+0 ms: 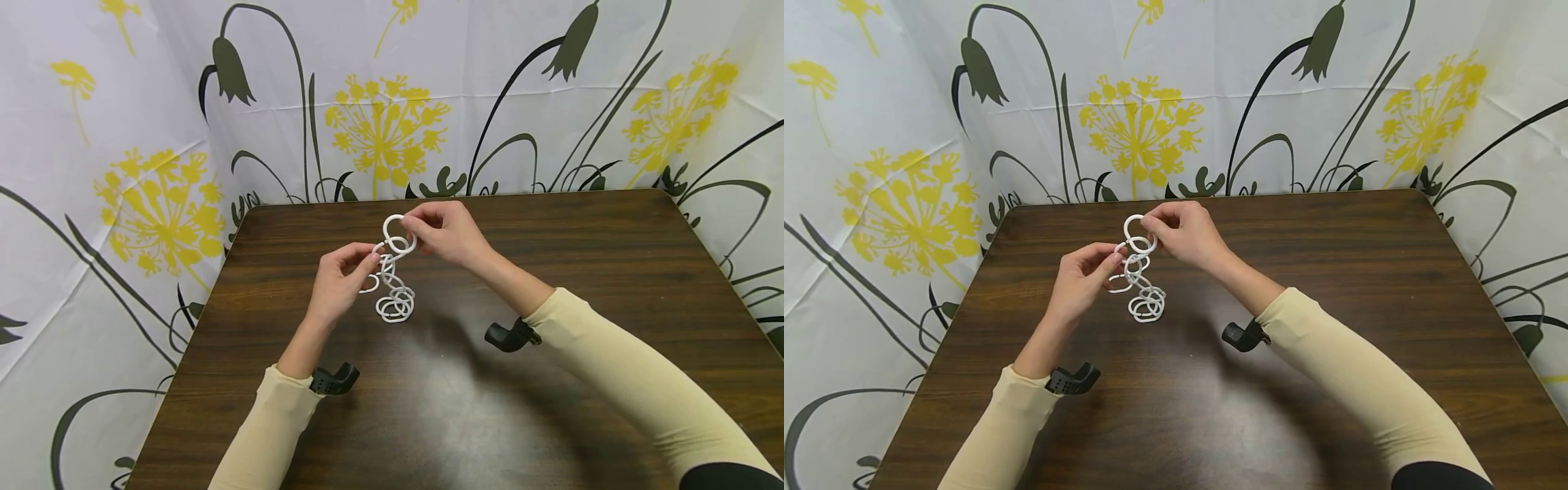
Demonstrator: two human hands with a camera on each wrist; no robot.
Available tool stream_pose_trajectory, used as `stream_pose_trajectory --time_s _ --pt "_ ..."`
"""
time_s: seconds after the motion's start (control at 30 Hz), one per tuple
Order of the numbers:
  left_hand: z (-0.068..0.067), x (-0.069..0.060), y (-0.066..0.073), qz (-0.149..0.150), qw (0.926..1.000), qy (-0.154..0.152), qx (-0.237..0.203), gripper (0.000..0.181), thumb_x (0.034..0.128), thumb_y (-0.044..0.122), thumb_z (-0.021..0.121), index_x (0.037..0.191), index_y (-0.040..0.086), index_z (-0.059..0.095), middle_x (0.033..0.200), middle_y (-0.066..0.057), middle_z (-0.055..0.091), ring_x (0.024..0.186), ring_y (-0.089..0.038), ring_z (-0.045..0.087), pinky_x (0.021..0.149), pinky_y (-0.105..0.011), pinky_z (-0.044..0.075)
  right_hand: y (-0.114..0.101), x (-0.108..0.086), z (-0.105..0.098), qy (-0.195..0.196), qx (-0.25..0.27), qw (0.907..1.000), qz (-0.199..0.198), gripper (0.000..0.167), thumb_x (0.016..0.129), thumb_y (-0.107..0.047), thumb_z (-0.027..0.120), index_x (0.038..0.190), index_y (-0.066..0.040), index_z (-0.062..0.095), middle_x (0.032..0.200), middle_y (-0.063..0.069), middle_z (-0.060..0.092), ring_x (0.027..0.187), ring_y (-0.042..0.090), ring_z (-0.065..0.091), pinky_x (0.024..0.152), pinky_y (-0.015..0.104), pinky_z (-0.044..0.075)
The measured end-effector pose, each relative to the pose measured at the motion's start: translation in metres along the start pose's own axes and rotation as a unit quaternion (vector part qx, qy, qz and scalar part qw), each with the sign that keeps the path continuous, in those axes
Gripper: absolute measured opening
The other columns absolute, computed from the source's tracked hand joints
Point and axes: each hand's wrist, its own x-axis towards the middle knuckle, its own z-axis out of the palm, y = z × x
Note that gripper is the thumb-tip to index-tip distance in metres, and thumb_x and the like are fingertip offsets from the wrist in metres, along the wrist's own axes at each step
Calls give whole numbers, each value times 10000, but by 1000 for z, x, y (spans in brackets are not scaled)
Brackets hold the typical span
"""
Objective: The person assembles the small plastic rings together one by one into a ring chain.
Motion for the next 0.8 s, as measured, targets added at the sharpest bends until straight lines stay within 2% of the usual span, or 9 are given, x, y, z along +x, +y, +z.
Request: stream_pose_trajectory --time_s 0.07,0.2,0.3,0.37,0.47,0.53,0.6,0.7,0.8 --pt "0 2 -9 71 10000 -31 -58 196 950 54 639 1079 -88 679 959 -307 647 756 -86 623 553 -205 519 0 0 3 12 -143 9999 1 145 942 -131 667 934 -2 731 675 106 639 544 184 586 512 275 510" --pt "0 3 -9 79 9999 -106 -41 194 945 44 643 1075 -97 675 924 -259 657 760 -89 623 569 -212 538 -1 1 6 167 -607 9980 55 146 933 -167 673 920 -44 751 707 95 668 561 266 625 506 272 501" --pt "1 1 -1 46 9999 -140 21 194 940 12 636 1074 -124 666 878 -176 667 745 -83 612 568 -206 531 -2 1 7 283 -953 9950 83 147 928 -193 671 901 -78 759 730 85 688 557 246 627 505 274 487" --pt "1 0 0 105 9998 -145 46 185 937 10 639 1067 -117 674 850 -64 668 736 -72 611 563 -198 521 -3 1 6 342 -1119 9931 77 141 922 -195 673 890 -91 762 697 66 679 532 180 599 505 275 469" --pt "1 0 1 123 9998 -156 50 176 935 8 642 1064 -105 681 841 -3 671 738 -71 619 561 -196 517 -2 1 6 399 -1264 9911 74 142 918 -197 674 889 -91 765 665 48 665 525 144 565 514 277 449" --pt "2 0 2 133 9998 -169 49 178 934 0 639 1065 -114 675 845 -20 675 742 -73 621 561 -199 520 -2 1 5 425 -1302 9905 104 145 921 -206 675 901 -93 764 675 48 667 532 146 572 519 279 452" --pt "2 0 2 113 9998 -176 45 182 933 -3 639 1066 -123 670 858 -98 678 740 -84 614 559 -199 521 -1 1 5 459 -1282 9906 156 148 926 -210 673 914 -90 759 697 59 673 547 158 590 521 286 464" --pt "2 1 2 78 9997 -218 60 186 932 -5 637 1068 -131 662 888 -215 659 718 -84 588 556 -213 515 1 1 6 490 -972 9936 300 133 933 -186 670 925 -67 731 725 103 684 583 192 646 546 303 531" --pt "1 4 -10 56 9995 -294 84 195 933 8 644 1080 -119 666 923 -284 643 706 -89 571 552 -228 505 2 2 6 498 -467 9968 406 108 934 -128 658 926 -25 687 750 173 690 627 228 679 577 337 573"
